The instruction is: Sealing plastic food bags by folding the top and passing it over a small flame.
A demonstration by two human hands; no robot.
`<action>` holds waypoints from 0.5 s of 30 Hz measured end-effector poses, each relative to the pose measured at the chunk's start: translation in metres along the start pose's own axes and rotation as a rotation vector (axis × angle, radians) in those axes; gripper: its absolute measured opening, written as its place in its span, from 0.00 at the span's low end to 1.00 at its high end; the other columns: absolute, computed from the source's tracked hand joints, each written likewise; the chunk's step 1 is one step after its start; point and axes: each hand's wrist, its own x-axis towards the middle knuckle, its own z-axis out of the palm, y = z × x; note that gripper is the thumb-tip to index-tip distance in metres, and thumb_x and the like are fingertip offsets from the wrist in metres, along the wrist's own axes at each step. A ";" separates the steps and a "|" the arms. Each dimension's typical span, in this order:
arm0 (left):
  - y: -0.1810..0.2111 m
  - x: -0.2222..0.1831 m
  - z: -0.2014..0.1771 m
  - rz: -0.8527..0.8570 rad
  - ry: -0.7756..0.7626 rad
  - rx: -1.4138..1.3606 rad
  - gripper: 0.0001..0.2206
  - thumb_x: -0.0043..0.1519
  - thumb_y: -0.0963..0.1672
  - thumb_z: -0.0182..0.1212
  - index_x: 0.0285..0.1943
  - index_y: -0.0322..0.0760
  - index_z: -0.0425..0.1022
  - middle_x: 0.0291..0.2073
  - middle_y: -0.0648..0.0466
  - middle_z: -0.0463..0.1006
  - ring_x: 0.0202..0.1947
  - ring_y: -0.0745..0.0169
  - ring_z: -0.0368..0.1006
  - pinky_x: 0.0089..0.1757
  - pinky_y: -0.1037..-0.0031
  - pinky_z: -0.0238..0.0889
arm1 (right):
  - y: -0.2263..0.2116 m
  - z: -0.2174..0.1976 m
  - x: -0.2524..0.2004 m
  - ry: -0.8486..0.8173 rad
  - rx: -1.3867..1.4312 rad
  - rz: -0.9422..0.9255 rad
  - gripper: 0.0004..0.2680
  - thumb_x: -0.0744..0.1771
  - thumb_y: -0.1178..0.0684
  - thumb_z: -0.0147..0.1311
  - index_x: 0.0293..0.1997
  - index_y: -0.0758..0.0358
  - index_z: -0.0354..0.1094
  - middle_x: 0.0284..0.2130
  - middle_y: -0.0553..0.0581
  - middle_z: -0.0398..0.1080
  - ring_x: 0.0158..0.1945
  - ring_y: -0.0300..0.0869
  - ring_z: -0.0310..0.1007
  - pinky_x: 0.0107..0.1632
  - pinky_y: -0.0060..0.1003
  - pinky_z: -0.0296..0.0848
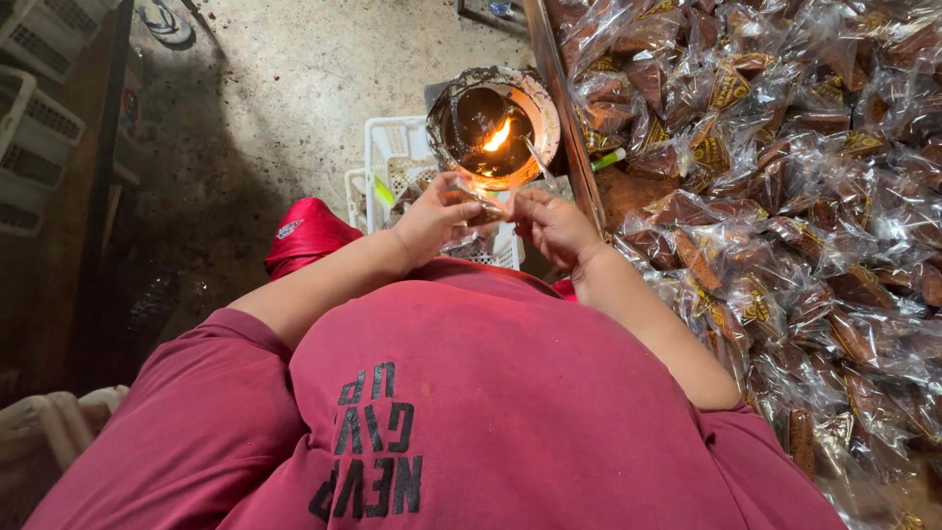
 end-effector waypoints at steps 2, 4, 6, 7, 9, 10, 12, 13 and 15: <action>0.018 -0.015 0.019 0.039 -0.071 -0.044 0.18 0.62 0.37 0.66 0.57 0.43 0.66 0.44 0.49 0.73 0.37 0.54 0.80 0.31 0.71 0.81 | -0.006 0.014 -0.023 -0.033 -0.152 0.002 0.08 0.68 0.47 0.61 0.32 0.52 0.68 0.23 0.47 0.70 0.22 0.26 0.67 0.19 0.14 0.61; -0.009 -0.003 0.002 0.010 -0.112 -0.024 0.17 0.63 0.38 0.65 0.58 0.40 0.67 0.42 0.47 0.75 0.34 0.49 0.81 0.28 0.67 0.81 | 0.002 0.007 -0.009 -0.050 -0.362 -0.078 0.08 0.67 0.44 0.63 0.32 0.53 0.73 0.24 0.48 0.70 0.26 0.30 0.68 0.28 0.20 0.67; -0.017 0.000 -0.003 -0.017 -0.159 0.000 0.16 0.64 0.38 0.65 0.58 0.38 0.68 0.41 0.46 0.77 0.31 0.44 0.82 0.26 0.63 0.81 | 0.007 -0.003 0.004 -0.063 -0.571 -0.165 0.10 0.66 0.42 0.66 0.33 0.55 0.77 0.24 0.49 0.71 0.31 0.34 0.68 0.37 0.27 0.74; -0.015 -0.003 0.000 -0.074 -0.133 0.011 0.17 0.62 0.39 0.67 0.59 0.37 0.69 0.39 0.46 0.76 0.30 0.45 0.82 0.26 0.62 0.81 | 0.010 -0.012 0.011 0.004 -0.700 -0.258 0.09 0.67 0.42 0.63 0.35 0.53 0.77 0.25 0.49 0.73 0.32 0.36 0.70 0.39 0.30 0.73; -0.008 -0.008 0.000 -0.133 -0.116 0.022 0.19 0.61 0.41 0.70 0.60 0.36 0.70 0.38 0.47 0.76 0.28 0.46 0.82 0.25 0.61 0.81 | 0.001 -0.018 0.005 0.083 -0.830 -0.351 0.08 0.68 0.42 0.60 0.38 0.52 0.78 0.26 0.49 0.75 0.34 0.37 0.71 0.40 0.33 0.73; -0.002 -0.011 -0.001 -0.172 -0.022 0.084 0.23 0.62 0.43 0.68 0.65 0.34 0.66 0.43 0.41 0.75 0.33 0.42 0.82 0.29 0.58 0.81 | -0.011 -0.015 -0.009 0.240 -0.870 -0.424 0.08 0.67 0.39 0.62 0.37 0.47 0.77 0.24 0.46 0.73 0.32 0.35 0.70 0.39 0.30 0.73; 0.002 -0.015 -0.010 -0.211 0.070 0.142 0.27 0.63 0.45 0.67 0.69 0.33 0.61 0.48 0.35 0.75 0.37 0.38 0.82 0.34 0.56 0.81 | -0.028 -0.039 -0.013 0.399 -0.912 -0.494 0.09 0.66 0.36 0.65 0.36 0.43 0.77 0.22 0.42 0.70 0.30 0.32 0.69 0.37 0.28 0.72; 0.000 -0.015 -0.019 -0.226 0.141 0.121 0.34 0.63 0.46 0.68 0.74 0.32 0.52 0.56 0.31 0.70 0.48 0.34 0.76 0.45 0.52 0.73 | -0.032 -0.066 -0.003 0.553 -1.074 -0.591 0.05 0.66 0.41 0.65 0.39 0.41 0.76 0.28 0.42 0.69 0.35 0.35 0.72 0.40 0.30 0.75; -0.014 -0.003 -0.040 -0.239 0.211 0.099 0.41 0.64 0.47 0.68 0.79 0.31 0.43 0.64 0.26 0.65 0.59 0.29 0.71 0.57 0.48 0.65 | -0.031 -0.131 0.017 0.707 -1.237 -0.691 0.05 0.65 0.45 0.65 0.41 0.39 0.75 0.34 0.41 0.69 0.40 0.37 0.75 0.44 0.32 0.77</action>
